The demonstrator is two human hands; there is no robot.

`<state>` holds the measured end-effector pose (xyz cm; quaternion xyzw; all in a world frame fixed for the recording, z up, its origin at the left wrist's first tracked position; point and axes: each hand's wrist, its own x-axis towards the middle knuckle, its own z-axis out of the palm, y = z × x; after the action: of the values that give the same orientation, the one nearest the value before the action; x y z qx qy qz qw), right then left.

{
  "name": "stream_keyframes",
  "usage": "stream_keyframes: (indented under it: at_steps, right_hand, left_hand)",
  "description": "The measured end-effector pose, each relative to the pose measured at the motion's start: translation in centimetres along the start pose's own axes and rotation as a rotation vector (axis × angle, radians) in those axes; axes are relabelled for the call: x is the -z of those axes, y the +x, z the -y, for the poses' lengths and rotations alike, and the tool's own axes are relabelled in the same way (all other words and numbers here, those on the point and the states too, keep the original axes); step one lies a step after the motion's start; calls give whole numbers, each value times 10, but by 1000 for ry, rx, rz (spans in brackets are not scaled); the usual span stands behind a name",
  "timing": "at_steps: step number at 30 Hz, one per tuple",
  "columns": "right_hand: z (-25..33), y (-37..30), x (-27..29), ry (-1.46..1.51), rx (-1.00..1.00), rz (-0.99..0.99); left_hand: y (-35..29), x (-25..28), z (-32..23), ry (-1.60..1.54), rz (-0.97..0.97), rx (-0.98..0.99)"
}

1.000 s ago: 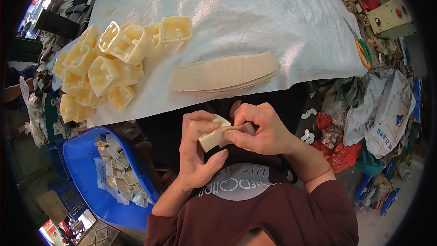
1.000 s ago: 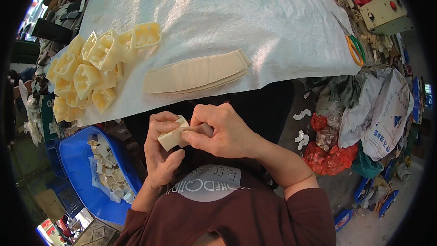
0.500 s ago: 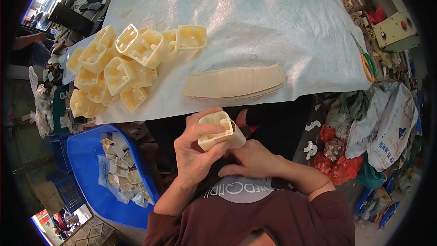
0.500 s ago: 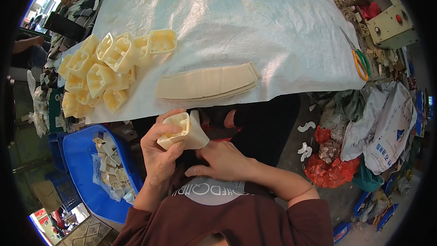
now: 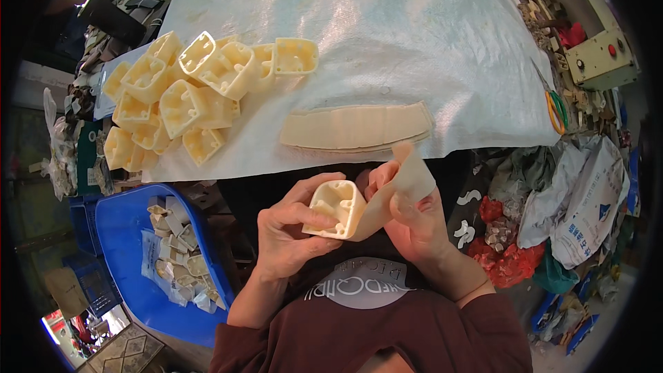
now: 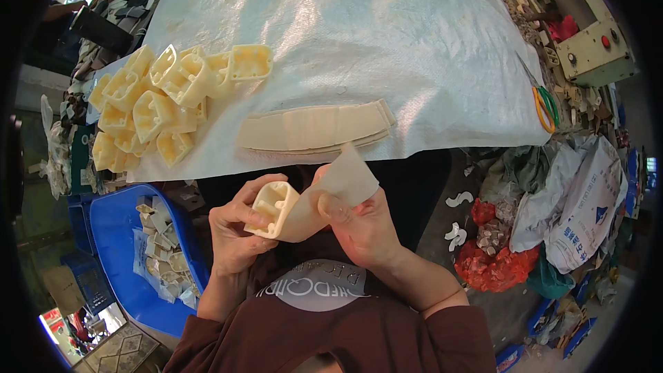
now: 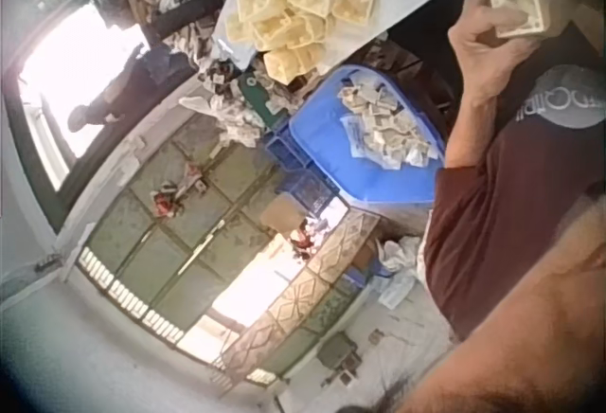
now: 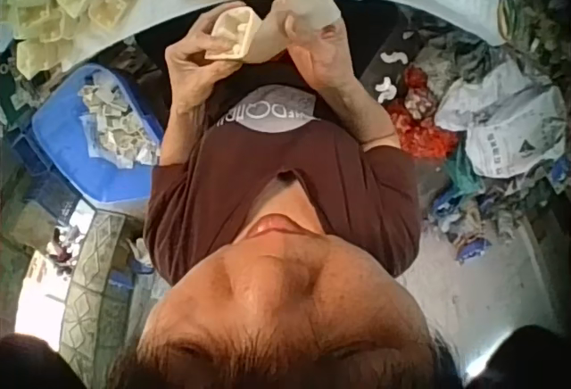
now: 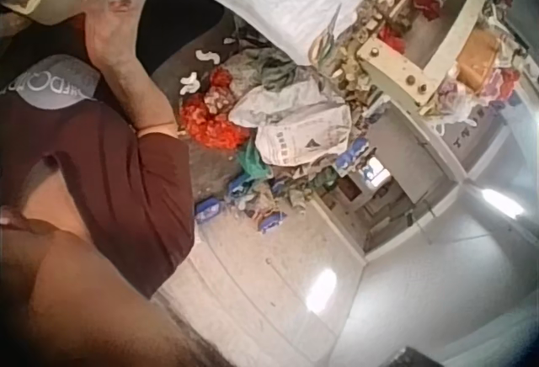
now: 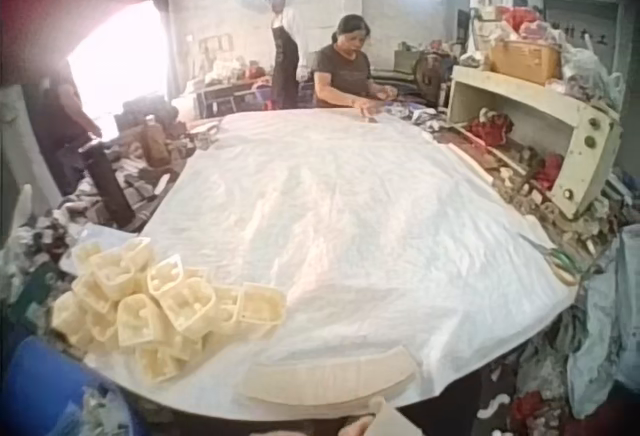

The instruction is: The person repeatedly picks up a small, flat, beige plastic sheet and a yellow plastic mold. They insert the sheet into the mold, press it into place, and then remove the assembled unit, placing it into a blue bin. This process is repeated continuously throughout the video.

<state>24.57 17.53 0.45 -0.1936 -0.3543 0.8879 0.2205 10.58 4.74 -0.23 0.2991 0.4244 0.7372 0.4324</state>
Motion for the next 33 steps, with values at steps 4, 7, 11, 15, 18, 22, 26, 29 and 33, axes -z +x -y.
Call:
stream_keyframes:
  at_steps: [4, 7, 11, 15, 18, 22, 26, 29, 33]
  right_hand:
    - [0, 2, -6, 26, -13, -62]
    - [-1, 2, -5, 51, -34, -60]
    - [-2, 4, -2, 81, -85, -60]
    - [-6, 3, 1, 92, -68, -12]
    - [-9, 4, 0, 70, -49, -10]
    - [4, 7, -1, -87, -53, 79]
    - [8, 8, -2, -328, 156, 54]
    - [9, 10, -2, -305, 157, 27]
    - [15, 11, 8, -208, 30, 35]
  left_hand:
    - [1, 2, 1, 3, 58, 4]
    - [1, 1, 1, -15, 83, 5]
    - [3, 0, 3, -20, 96, 3]
    - [0, 2, 7, -14, 111, -19]
    - [5, -6, 6, -36, 103, -24]
    - [7, -5, 1, 203, 119, -118]
    - [6, -20, -1, 365, -73, -82]
    - [9, -27, -4, 322, -152, -47]
    - [12, -13, -7, 304, 58, -90]
